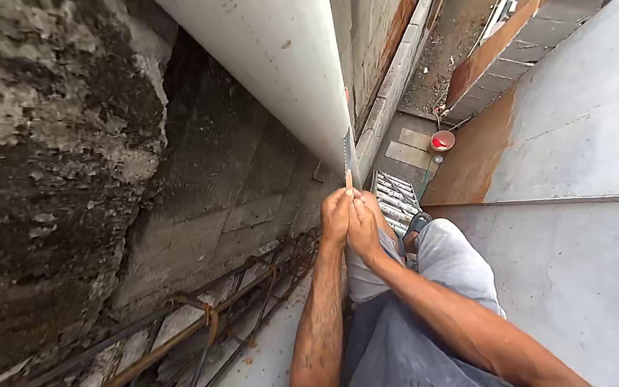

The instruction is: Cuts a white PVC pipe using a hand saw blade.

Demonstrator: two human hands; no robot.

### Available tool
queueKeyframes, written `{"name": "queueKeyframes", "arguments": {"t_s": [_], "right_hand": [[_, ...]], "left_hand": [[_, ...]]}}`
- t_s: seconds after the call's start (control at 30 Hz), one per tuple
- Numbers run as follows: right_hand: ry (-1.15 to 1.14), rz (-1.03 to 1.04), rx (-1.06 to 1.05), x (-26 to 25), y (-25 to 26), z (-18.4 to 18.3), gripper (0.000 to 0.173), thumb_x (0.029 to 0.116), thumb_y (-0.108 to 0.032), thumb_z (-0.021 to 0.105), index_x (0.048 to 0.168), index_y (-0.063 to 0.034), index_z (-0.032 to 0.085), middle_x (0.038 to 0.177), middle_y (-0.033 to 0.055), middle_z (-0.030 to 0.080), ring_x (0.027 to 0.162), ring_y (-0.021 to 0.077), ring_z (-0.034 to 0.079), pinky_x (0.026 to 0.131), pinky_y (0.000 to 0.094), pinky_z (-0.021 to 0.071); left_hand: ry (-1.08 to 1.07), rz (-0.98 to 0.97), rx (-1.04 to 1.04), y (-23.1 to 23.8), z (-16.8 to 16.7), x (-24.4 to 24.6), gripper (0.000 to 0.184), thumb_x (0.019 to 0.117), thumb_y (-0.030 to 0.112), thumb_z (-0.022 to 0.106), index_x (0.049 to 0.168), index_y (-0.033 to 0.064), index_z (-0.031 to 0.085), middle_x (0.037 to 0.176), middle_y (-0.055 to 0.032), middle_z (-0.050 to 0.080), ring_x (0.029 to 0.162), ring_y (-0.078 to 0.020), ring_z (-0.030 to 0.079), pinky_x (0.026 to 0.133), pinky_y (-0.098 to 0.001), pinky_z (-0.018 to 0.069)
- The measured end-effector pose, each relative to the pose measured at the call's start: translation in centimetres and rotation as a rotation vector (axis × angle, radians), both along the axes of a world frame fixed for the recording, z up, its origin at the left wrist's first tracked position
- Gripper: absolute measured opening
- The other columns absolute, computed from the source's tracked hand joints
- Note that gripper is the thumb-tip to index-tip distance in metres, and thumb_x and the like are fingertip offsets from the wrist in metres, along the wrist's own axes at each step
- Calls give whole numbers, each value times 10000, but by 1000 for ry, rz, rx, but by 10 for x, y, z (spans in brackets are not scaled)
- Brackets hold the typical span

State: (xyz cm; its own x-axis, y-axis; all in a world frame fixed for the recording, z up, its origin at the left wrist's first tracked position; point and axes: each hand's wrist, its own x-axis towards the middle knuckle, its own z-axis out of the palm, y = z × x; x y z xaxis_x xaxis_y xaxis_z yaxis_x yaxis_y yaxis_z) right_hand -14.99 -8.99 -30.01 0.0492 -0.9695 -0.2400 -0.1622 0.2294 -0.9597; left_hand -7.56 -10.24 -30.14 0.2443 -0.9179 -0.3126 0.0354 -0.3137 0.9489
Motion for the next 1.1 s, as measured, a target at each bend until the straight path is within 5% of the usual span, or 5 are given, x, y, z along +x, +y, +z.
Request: {"name": "queueKeyframes", "arguments": {"t_s": [0.07,0.57,0.83,0.93,1.1], "right_hand": [[23,37,-7,0,-37,5,374,1093,-148,371,1138,110,637,982,226,682,979,299,678,899,483,539],[-21,-69,-65,16,-66,0,372,1088,-138,366,887,49,617,835,153,617,833,240,630,786,433,519],[0,51,10,3,-32,7,367,1096,-141,372,1135,108,640,1017,226,684,1006,295,674,918,473,534],[-41,-77,-54,18,-65,0,357,1091,-140,355,951,55,619,876,165,627,871,261,638,807,450,518],[-65,-13,18,3,17,1,340,1069,-137,390,1031,65,661,936,167,678,929,238,668,846,432,545]], "left_hand": [[-15,-26,-33,-38,0,3,293,1043,99,410,1015,-42,665,878,-57,675,803,-88,635,795,-303,552],[-47,-41,-72,-72,5,8,334,1067,129,403,957,-15,683,828,-53,689,768,-99,648,772,-306,553],[-60,-54,-24,-34,0,9,295,1048,88,410,993,-50,665,869,-61,677,805,-93,636,806,-306,549],[-44,-58,-73,-73,5,11,317,1060,116,407,952,-9,678,818,-35,684,755,-81,647,759,-284,555],[-82,-31,0,14,9,4,313,1057,190,426,943,42,677,805,-28,670,728,-100,625,695,-305,542]]}}
